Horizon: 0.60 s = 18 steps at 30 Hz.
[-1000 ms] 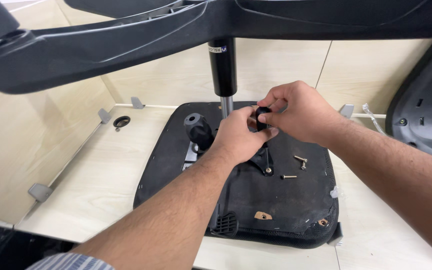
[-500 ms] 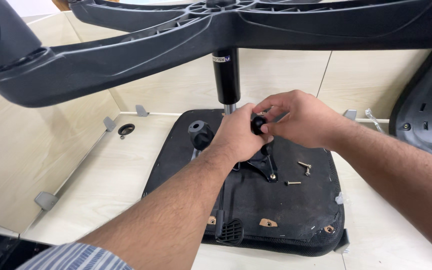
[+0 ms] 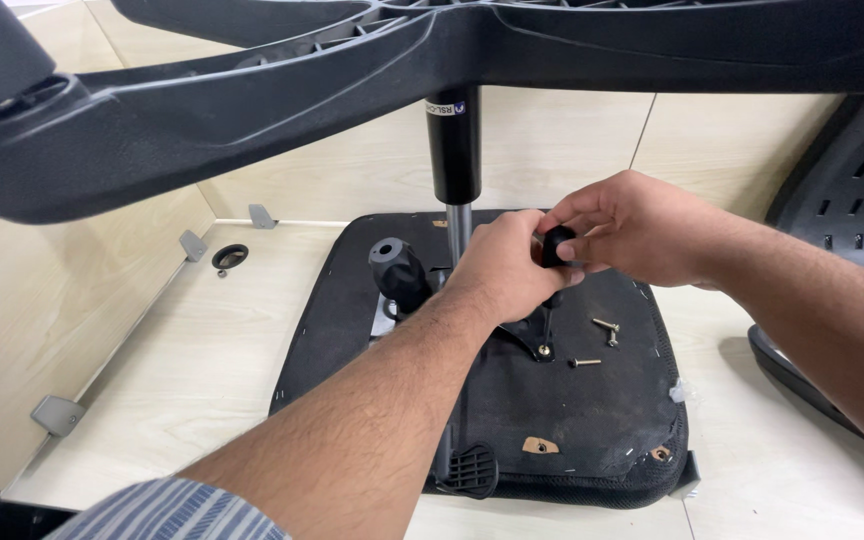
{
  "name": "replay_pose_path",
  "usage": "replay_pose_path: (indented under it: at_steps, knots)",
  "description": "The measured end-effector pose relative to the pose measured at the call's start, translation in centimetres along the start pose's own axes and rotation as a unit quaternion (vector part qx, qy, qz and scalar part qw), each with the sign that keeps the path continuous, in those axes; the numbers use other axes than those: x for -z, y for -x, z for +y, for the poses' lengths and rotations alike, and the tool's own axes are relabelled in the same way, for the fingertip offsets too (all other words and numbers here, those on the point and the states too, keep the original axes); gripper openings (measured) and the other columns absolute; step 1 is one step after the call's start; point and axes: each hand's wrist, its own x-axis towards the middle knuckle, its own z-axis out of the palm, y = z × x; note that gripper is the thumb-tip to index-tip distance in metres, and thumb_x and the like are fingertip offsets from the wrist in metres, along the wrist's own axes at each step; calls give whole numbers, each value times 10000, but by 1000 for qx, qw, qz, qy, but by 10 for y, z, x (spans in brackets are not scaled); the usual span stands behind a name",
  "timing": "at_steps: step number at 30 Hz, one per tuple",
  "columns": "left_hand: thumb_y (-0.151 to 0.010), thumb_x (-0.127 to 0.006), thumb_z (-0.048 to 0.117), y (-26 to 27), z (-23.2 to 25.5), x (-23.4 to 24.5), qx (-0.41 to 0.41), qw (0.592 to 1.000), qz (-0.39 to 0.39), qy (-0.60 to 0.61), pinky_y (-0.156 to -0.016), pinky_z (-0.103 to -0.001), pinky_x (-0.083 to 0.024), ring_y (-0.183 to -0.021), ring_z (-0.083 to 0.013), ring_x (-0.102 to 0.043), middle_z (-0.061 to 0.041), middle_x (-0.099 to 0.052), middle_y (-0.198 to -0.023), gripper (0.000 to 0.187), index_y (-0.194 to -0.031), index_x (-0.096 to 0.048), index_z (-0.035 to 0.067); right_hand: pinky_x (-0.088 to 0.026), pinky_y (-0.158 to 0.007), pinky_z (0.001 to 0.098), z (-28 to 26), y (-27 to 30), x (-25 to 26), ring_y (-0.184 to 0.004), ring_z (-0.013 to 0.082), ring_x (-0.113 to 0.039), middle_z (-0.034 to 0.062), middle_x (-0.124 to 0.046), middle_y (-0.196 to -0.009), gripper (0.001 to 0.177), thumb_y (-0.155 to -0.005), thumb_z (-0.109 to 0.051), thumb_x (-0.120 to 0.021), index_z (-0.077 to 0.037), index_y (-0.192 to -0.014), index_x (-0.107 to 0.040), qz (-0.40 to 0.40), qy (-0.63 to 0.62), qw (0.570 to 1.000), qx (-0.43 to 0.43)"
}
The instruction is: The person assembles an office chair by attaching the seat to the base and gas lift. They use a screwdriver to tighten screws and secure the components together on a light-colored work surface.
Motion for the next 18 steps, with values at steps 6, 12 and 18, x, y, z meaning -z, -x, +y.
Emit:
replay_pose_path:
  at_steps: [6,12,18]
  knots:
    - [-814,-822,336,-5,-3,6,-17,999,-30,1,-903,-342,-640,-975,-166,-768,-54,-786,-1043,430,-1149,-694,98,-547,-1110,402,-5,3,0,-1173,132,-726,8,-805,-1159,326,-953,-306,-706,-304,-1279,-698,11,36,998,-44]
    - [-836,-803,408,-11,-7,1,33,997,-56,32,-913,-350,-627,-998,-172,-756,-65,-778,-1039,445,-1126,-696,88,-574,-1049,381,-4,-2,6,-1071,145,-774,67,-847,-1068,310,-950,-299,-704,-240,-1255,-721,5,16,999,-31]
    - [-881,-747,399,-20,-11,-7,26,995,-95,11,-987,-354,-596,-1060,-182,-759,-61,-788,-1117,404,-1164,-734,110,-580,-946,360,0,-7,6,-987,154,-784,48,-833,-1019,320,-889,-297,-799,-181,-1184,-761,43,4,998,-45]
